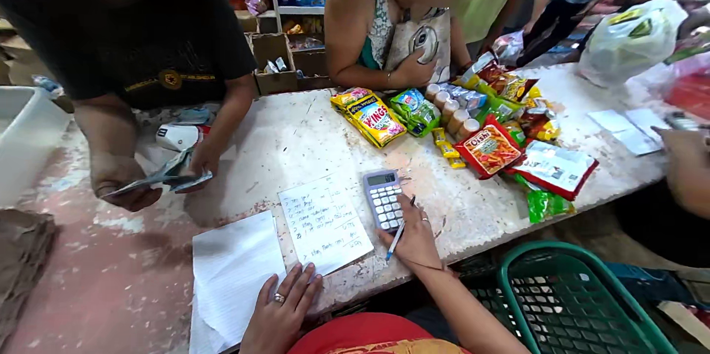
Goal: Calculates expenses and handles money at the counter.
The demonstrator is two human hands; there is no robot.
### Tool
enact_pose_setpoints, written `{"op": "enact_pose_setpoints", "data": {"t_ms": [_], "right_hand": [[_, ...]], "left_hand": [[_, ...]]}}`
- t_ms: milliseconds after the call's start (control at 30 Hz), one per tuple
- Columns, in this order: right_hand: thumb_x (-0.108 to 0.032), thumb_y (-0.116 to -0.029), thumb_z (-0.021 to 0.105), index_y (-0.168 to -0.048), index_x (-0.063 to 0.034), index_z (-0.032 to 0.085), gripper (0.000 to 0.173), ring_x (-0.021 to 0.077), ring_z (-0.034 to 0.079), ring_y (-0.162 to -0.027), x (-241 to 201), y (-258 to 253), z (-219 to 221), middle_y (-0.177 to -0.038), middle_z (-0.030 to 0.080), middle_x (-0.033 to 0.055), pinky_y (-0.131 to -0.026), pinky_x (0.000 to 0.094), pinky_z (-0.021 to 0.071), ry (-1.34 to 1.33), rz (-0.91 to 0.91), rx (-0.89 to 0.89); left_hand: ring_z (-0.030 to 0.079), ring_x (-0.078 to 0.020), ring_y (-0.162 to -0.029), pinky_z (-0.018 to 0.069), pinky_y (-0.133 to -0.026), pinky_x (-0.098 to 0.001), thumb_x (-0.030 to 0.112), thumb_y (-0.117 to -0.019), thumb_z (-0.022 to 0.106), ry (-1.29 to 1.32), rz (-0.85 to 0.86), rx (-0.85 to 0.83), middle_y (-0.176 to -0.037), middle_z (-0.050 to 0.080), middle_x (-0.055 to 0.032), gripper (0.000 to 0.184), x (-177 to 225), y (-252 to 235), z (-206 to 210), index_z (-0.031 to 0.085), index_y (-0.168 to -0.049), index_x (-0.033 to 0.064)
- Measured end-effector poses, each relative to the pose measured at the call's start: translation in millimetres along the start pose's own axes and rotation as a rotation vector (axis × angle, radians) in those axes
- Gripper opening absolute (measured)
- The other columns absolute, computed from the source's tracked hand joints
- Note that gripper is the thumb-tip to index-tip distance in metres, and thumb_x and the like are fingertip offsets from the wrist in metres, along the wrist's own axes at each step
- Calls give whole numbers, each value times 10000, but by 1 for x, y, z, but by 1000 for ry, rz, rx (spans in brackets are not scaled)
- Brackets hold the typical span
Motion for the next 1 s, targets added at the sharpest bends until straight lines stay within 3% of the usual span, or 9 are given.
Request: {"op": "enact_pose_setpoints", "data": {"t_ms": [100,233,367,500,600,667,833,1000], "right_hand": [[-576,-836,759,-1496,-20,495,903,465,539,-1308,4,-15,-11,-1393,597,247,-1103,620,411,-122,45,13],[-550,-874,742,-1437,-66,563,764,434,463,-1397,17,-41,-1,-1414,601,179,-1148,630,347,-108,-24,-37],[-530,-886,729,-1349,-41,619,682,438,507,-1346,17,-46,-3,-1348,643,166,-1121,644,367,-111,-117,55],[-518,-905,722,-1327,-39,638,643,437,507,-1350,22,-48,-3,-1338,652,164,-1140,632,351,-118,-83,1],[-392,-935,724,-1337,-20,618,557,378,574,-1295,34,-48,-6,-1326,657,171,-1085,589,440,-282,-61,1],[-337,-964,686,-1373,-7,568,538,282,666,-1177,47,-41,-9,-1296,680,158,-986,497,541,-400,-45,90],[-228,-1039,543,-1328,85,530,426,162,708,-1085,65,-10,-12,-1205,719,161,-933,333,573,-531,-29,248],[-231,-1039,533,-1290,24,639,374,221,686,-1142,42,13,-9,-1242,705,156,-981,402,559,-360,-129,180]], "left_hand": [[574,-190,-1311,417,-1020,-472,130,-960,487,10,-40,31,-1394,643,40,416,0,-3,1,660,-1309,274],[599,-196,-1274,429,-1010,-476,139,-951,509,-1,-58,33,-1357,661,37,379,0,-6,2,674,-1259,285],[608,-197,-1260,439,-995,-469,144,-979,504,-14,-56,42,-1346,666,25,347,-1,-6,3,673,-1247,287],[593,-207,-1291,437,-995,-458,155,-987,494,-19,-61,42,-1390,646,-2,344,-2,-7,5,659,-1251,302],[581,-203,-1310,424,-1005,-459,164,-1008,475,-30,-54,44,-1420,628,-11,356,-1,-6,6,645,-1287,305],[558,-205,-1334,403,-1023,-473,158,-1013,458,-36,-54,43,-1448,605,-13,407,-1,-7,6,609,-1357,314],[535,-230,-1366,386,-1045,-528,158,-1007,456,-32,-55,29,-1492,571,-14,456,0,-8,5,585,-1414,321],[533,-256,-1375,378,-1051,-562,189,-1001,456,-5,-59,-28,-1494,573,-8,462,0,-9,7,602,-1412,340]]}}
Point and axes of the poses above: each hand's wrist, its own y-axis away from the middle knuckle, its own z-axis out of the palm, x = y × z, the point moved 6 cm from there along -y, towards the middle knuckle
